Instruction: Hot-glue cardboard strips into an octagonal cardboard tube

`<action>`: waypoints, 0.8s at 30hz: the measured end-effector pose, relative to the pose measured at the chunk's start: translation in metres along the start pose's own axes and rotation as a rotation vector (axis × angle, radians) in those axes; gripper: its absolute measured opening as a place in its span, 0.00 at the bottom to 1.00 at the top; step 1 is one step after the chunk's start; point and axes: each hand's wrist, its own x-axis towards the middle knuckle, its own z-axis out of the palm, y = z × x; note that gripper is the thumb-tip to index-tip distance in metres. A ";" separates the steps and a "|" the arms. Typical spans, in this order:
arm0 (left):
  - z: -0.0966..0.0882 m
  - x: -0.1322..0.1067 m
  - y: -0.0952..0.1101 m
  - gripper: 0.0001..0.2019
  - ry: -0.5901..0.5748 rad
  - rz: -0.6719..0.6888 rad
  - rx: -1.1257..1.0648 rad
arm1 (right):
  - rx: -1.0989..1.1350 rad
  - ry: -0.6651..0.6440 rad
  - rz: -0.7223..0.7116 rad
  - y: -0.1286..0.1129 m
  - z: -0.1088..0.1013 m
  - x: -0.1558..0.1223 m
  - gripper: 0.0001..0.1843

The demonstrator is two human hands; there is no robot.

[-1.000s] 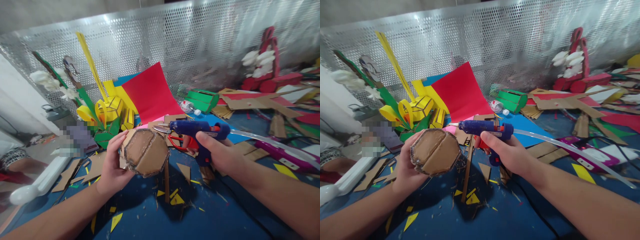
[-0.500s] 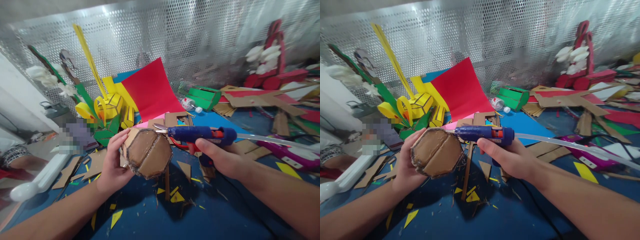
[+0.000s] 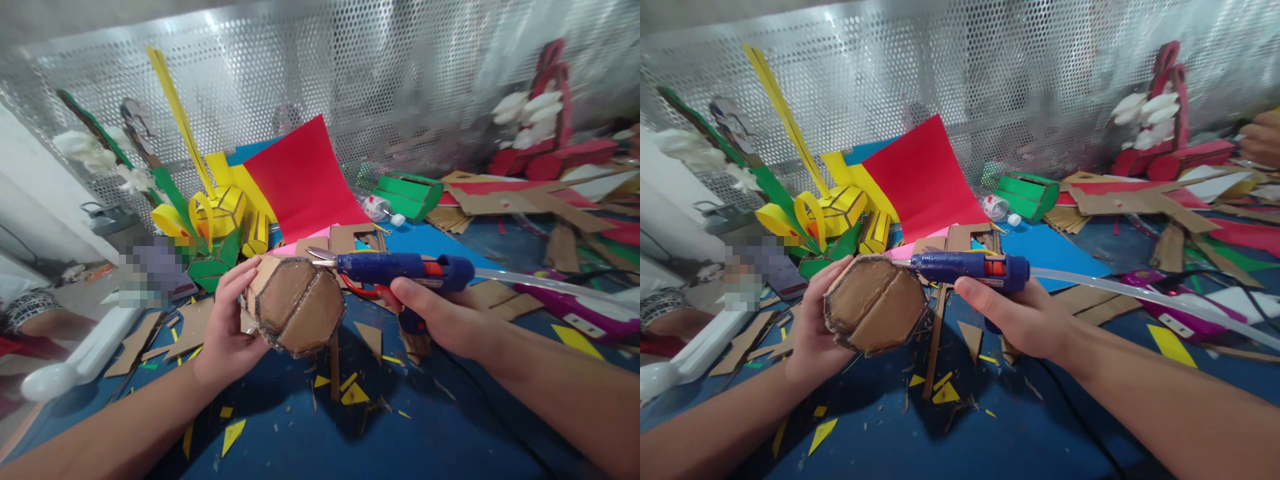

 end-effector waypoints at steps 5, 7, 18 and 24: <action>0.000 0.000 0.001 0.51 0.000 -0.005 0.002 | 0.003 -0.021 -0.019 -0.001 -0.003 -0.001 0.33; 0.000 0.000 0.001 0.51 0.001 -0.001 -0.003 | -0.025 -0.007 -0.013 -0.001 -0.003 -0.001 0.35; -0.001 0.001 0.002 0.50 -0.021 0.010 0.009 | -0.015 -0.023 -0.043 -0.004 -0.001 -0.001 0.36; -0.001 0.001 0.002 0.50 -0.020 -0.007 0.036 | -0.013 0.004 -0.058 -0.005 -0.001 0.000 0.33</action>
